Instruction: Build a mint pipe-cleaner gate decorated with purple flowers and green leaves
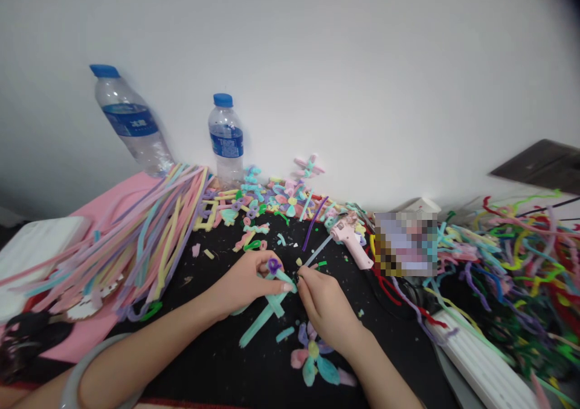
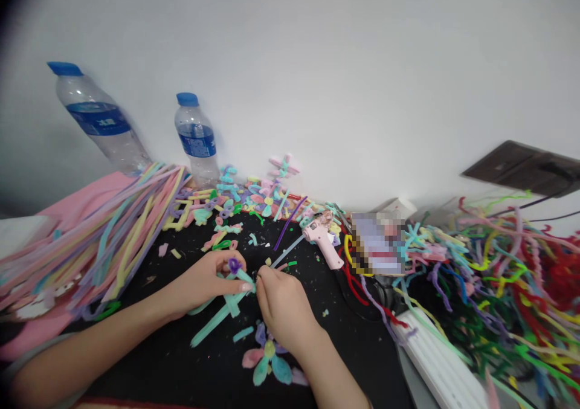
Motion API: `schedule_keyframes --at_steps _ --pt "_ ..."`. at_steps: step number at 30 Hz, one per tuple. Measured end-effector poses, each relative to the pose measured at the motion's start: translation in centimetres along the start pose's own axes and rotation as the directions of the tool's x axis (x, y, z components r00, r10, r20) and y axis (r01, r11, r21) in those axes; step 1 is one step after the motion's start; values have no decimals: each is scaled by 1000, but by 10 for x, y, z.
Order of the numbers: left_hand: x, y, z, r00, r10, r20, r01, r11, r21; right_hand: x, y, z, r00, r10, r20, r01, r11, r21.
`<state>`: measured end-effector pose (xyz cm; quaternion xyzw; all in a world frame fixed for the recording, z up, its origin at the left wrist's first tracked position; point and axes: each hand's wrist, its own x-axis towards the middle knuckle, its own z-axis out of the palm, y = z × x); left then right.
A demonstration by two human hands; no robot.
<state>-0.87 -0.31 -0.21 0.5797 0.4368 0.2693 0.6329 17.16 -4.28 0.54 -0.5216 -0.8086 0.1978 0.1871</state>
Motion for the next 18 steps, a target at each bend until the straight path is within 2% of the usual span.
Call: schedule_keyframes --at_steps 6,10,15,18 --pt "0 -1 2 1000 14 -4 -13 1000 14 0 0 1 1000 -15 1 15 1000 -12" --pt "1 1 1 999 11 -34 -9 999 46 3 1 -1 998 34 -49 -33 999 7" --pt "1 6 -1 998 -32 63 40 989 -139 5 4 -6 989 104 -105 -95 991 89" --pt "1 6 -1 999 -48 23 52 983 -176 4 6 -9 981 122 -149 -98 982 160"
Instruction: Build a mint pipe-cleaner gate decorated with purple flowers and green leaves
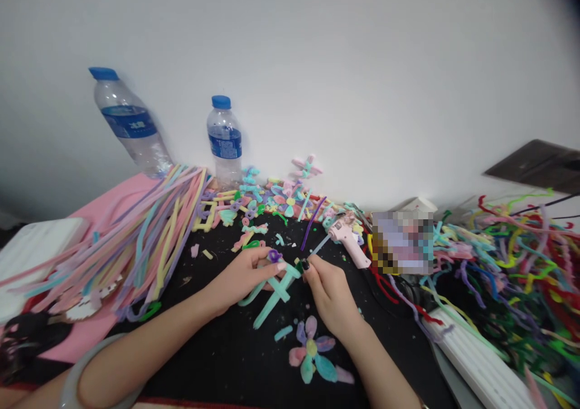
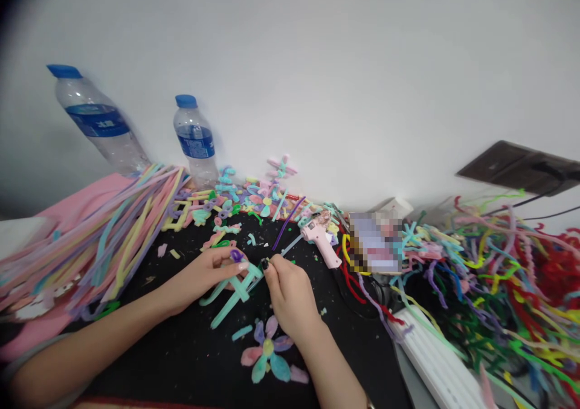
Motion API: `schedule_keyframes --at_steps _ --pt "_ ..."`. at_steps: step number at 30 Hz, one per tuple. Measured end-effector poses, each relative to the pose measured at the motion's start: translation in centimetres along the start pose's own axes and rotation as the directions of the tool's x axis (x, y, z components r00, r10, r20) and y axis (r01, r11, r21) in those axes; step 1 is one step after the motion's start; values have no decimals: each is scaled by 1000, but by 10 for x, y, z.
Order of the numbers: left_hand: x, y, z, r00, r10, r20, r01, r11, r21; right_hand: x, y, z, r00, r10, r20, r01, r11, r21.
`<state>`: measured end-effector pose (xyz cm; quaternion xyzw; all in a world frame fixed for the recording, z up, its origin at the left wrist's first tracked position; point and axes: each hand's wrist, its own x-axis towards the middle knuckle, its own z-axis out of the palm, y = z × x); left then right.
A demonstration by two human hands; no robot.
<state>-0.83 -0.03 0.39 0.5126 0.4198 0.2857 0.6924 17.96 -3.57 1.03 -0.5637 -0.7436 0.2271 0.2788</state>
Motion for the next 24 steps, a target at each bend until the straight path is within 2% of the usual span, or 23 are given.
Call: schedule_keyframes --at_steps 4,8,11,14,18,24 --pt "1 -1 -2 996 25 -81 -27 999 -20 0 2 -2 995 36 -93 -29 997 71" --pt "2 -5 -1 996 45 -72 -54 991 -123 1 1 2 999 8 -52 -3 995 97" --pt "1 -7 1 998 11 -63 -21 989 -150 1 1 7 1000 -4 -22 6 994 107" --pt "1 -7 1 998 -21 -55 15 994 -105 1 2 10 1000 5 -29 -1 992 124" --pt "1 -6 2 998 26 -55 -23 998 50 1 4 11 1000 14 -27 -10 991 134" --pt "-2 -2 6 999 40 -7 -40 999 28 1 1 12 1000 7 -10 -6 991 133"
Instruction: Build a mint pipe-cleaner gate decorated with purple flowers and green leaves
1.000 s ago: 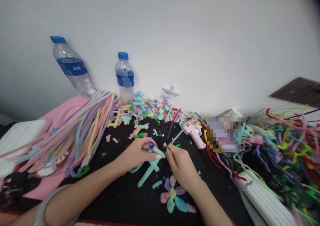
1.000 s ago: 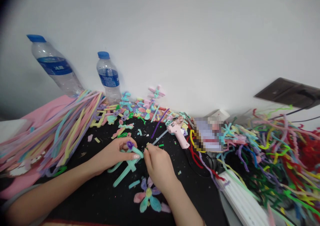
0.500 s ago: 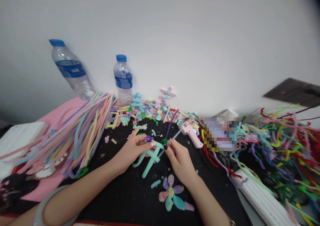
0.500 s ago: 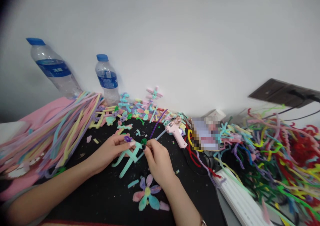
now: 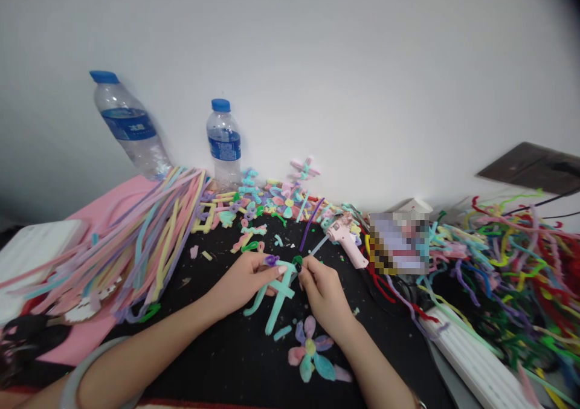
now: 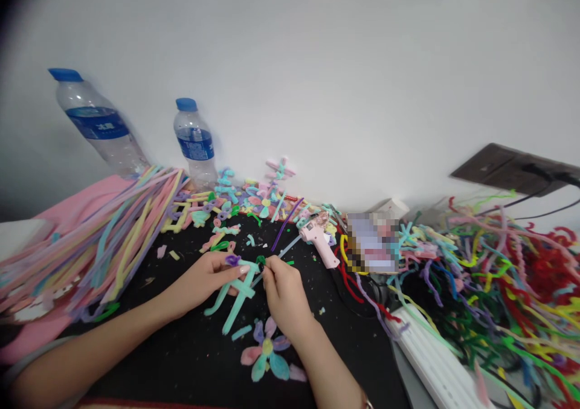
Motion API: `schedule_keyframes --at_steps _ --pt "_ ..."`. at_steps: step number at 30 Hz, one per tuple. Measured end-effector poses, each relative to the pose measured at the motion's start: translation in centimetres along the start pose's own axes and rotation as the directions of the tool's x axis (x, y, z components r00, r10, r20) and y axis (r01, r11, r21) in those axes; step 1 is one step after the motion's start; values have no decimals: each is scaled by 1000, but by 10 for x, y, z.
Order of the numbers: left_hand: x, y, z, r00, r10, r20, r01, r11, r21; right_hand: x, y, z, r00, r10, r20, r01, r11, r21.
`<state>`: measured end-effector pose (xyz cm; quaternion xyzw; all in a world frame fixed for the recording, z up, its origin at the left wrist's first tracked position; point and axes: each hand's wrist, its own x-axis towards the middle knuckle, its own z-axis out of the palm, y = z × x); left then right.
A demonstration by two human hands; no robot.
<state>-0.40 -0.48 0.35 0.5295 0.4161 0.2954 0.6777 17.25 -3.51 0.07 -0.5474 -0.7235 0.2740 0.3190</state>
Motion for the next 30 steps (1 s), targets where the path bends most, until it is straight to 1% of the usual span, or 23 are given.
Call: schedule_keyframes --at_steps 3,6,8,11,14,17,21,25,30 --pt "0 1 0 1000 -1 2 1 1000 11 0 -1 0 1000 4 19 -4 1000 0" --pt "0 -1 -1 1000 -9 25 10 1000 -22 0 -1 -3 999 8 41 -8 1000 -12" --pt "0 -2 -3 999 -12 48 14 999 -43 1 -1 -6 1000 3 31 -2 1000 -31" --pt "0 -4 -3 995 -36 91 38 999 -23 1 -2 -11 1000 -12 13 13 996 -85" --pt "-1 -4 -2 990 -68 124 65 997 33 1 -4 -13 998 -43 55 52 983 -176" --pt "-1 -3 0 991 -71 111 61 994 88 0 -5 -11 996 -52 77 70 967 -244" --pt "-2 -3 1 996 -50 67 41 990 138 -1 -5 -5 997 -29 70 46 966 -255" --pt "-1 -3 1 998 -40 46 33 989 141 -3 -5 -3 997 -20 73 37 971 -237" --pt "-2 -2 1 997 -54 59 48 994 103 -3 -6 -1 996 -32 80 50 971 -233"
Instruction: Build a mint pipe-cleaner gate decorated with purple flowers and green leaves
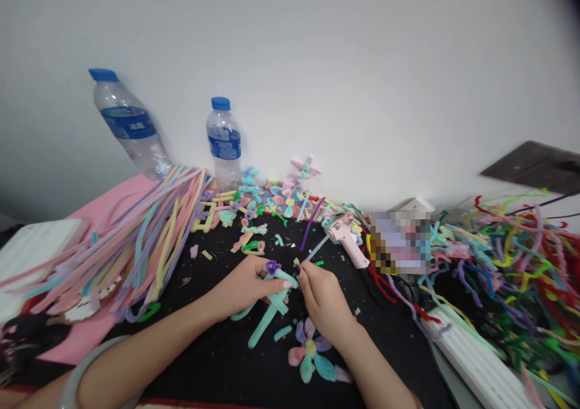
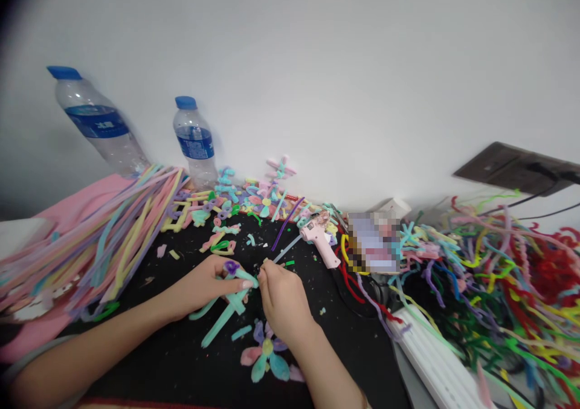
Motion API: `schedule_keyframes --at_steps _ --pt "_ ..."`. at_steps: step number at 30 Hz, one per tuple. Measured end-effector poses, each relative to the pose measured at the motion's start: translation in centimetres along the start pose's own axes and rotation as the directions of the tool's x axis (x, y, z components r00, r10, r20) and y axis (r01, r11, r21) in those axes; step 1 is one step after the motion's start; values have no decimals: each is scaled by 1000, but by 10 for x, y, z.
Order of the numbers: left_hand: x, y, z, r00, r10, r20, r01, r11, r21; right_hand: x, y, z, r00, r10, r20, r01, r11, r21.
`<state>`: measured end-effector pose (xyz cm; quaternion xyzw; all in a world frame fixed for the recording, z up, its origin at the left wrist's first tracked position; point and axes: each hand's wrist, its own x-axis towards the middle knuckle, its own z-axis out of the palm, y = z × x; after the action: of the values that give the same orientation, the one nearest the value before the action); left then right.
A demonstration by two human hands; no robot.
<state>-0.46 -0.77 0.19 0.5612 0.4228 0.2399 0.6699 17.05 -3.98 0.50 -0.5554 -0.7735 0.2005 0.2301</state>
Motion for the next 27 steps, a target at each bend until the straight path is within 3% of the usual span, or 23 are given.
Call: schedule_keyframes --at_steps 12,17,24,27 --pt "-1 3 -1 997 57 45 -56 998 -15 -2 -1 6 995 -86 -54 87 996 17" --pt "1 6 -3 998 50 26 -50 999 9 2 1 1 997 -22 -79 23 1000 15" --pt "5 2 -14 989 78 124 -84 996 43 4 9 -7 981 52 -188 -36 995 88" --pt "8 -1 -20 993 97 73 -103 992 76 4 12 -9 970 66 -233 -29 987 158"
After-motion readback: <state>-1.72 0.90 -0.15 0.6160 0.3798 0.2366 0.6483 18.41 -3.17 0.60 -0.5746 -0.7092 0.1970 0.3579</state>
